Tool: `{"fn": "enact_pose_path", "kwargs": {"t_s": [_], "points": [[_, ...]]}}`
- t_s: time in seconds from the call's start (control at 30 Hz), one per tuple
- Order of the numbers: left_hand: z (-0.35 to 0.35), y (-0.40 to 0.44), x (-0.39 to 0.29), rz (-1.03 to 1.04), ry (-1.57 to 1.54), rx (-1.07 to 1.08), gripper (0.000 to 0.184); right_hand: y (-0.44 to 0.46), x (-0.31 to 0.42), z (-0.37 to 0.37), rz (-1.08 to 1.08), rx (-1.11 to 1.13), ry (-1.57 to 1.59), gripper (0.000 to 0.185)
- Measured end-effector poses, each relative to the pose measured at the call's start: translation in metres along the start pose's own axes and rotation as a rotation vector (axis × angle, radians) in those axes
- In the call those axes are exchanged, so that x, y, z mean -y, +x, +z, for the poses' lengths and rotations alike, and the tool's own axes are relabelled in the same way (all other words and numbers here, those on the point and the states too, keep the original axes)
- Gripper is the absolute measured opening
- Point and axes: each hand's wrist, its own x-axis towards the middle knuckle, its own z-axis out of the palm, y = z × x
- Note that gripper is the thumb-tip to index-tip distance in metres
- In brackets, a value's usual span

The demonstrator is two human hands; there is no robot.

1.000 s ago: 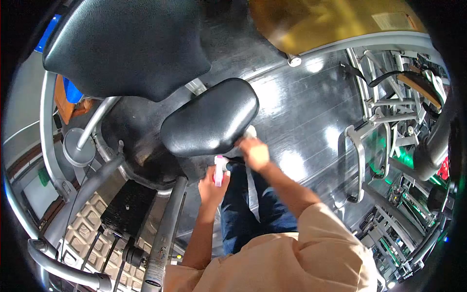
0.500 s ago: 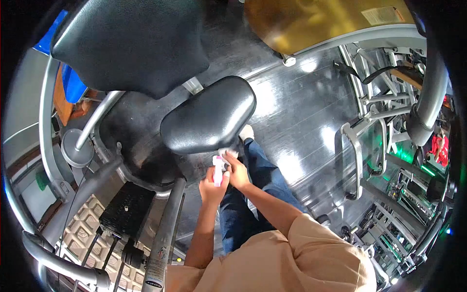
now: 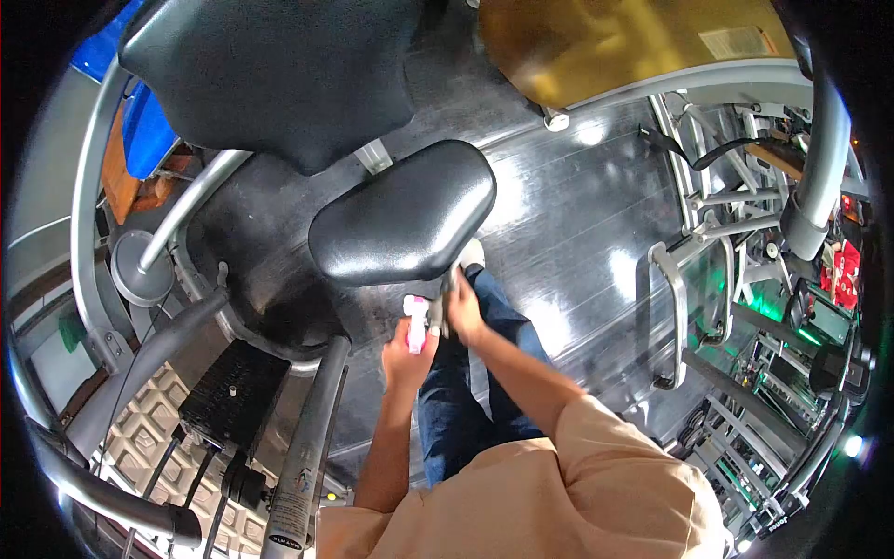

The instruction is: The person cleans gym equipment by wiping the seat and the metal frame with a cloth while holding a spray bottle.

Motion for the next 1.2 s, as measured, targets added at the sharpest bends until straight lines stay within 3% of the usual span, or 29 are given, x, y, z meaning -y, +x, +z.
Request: {"fn": "enact_pose_path", "kwargs": {"t_s": [0.03,0.07,0.17,0.23,0.3,0.37,0.5,0.6,0.7,0.77,0.9,0.93,0.97,1.0,1.03,1.07,1.1,1.17,1.2], "points": [[0.003,0.001,0.003,-0.019,-0.005,0.01,0.03,-0.017,-0.026,-0.006,0.049,0.15,0.04,0.049],[0.004,0.0,0.005,-0.042,-0.008,0.02,0.028,-0.038,0.011,-0.016,0.257,0.234,0.141,0.046],[0.004,0.006,0.001,-0.021,0.121,0.084,0.04,-0.036,0.0,-0.044,0.206,0.294,0.247,0.041],[0.009,0.012,-0.009,-0.005,0.166,0.127,0.038,-0.018,0.008,-0.071,0.284,0.243,0.247,0.038],[0.019,0.019,-0.01,0.114,0.257,0.207,0.039,-0.008,0.05,-0.099,0.59,0.144,0.197,0.04],[0.028,0.029,-0.007,0.114,0.349,0.267,0.041,0.005,0.007,-0.117,0.395,0.103,0.212,0.041],[0.044,0.034,0.004,0.133,0.444,0.27,0.046,-0.013,0.009,-0.127,0.372,0.064,0.217,0.043],[0.044,0.03,0.008,0.108,0.561,0.298,0.044,-0.01,-0.032,-0.127,0.361,0.07,0.247,0.04],[0.044,0.019,0.02,0.203,0.552,0.263,0.044,-0.012,0.014,-0.116,0.372,0.042,0.401,0.041],[0.047,0.013,0.031,0.28,0.43,0.147,0.044,0.008,0.023,-0.108,0.265,0.015,0.428,0.039],[0.047,-0.004,0.03,0.25,0.373,0.014,0.044,0.035,0.09,-0.062,0.149,-0.202,0.505,0.042],[0.045,-0.009,0.025,0.206,0.285,-0.031,0.043,0.062,0.026,-0.047,0.13,-0.166,0.279,0.044],[0.045,-0.014,0.024,0.161,0.195,-0.077,0.043,0.061,-0.009,-0.017,-0.088,-0.217,-0.191,0.048],[0.055,-0.017,0.038,0.056,0.209,-0.091,0.04,0.013,0.045,0.003,-0.136,-0.224,-0.12,0.051],[0.055,-0.024,0.042,0.05,0.109,-0.154,0.036,0.001,0.016,0.016,-0.265,-0.238,-0.233,0.055],[0.059,-0.03,0.046,0.004,0.068,-0.198,0.035,-0.021,0.018,0.015,-0.102,-0.106,-0.154,0.057],[0.063,-0.037,0.052,-0.038,0.032,-0.236,0.035,-0.027,-0.012,0.01,-0.142,0.084,-0.179,0.059],[0.07,-0.051,0.058,0.013,-0.02,-0.342,0.033,-0.031,-0.026,-0.004,-0.542,0.141,-0.136,0.056],[0.071,-0.061,0.057,-0.058,-0.097,-0.346,0.032,-0.037,0.005,-0.019,-0.131,0.181,0.151,0.051]]}}
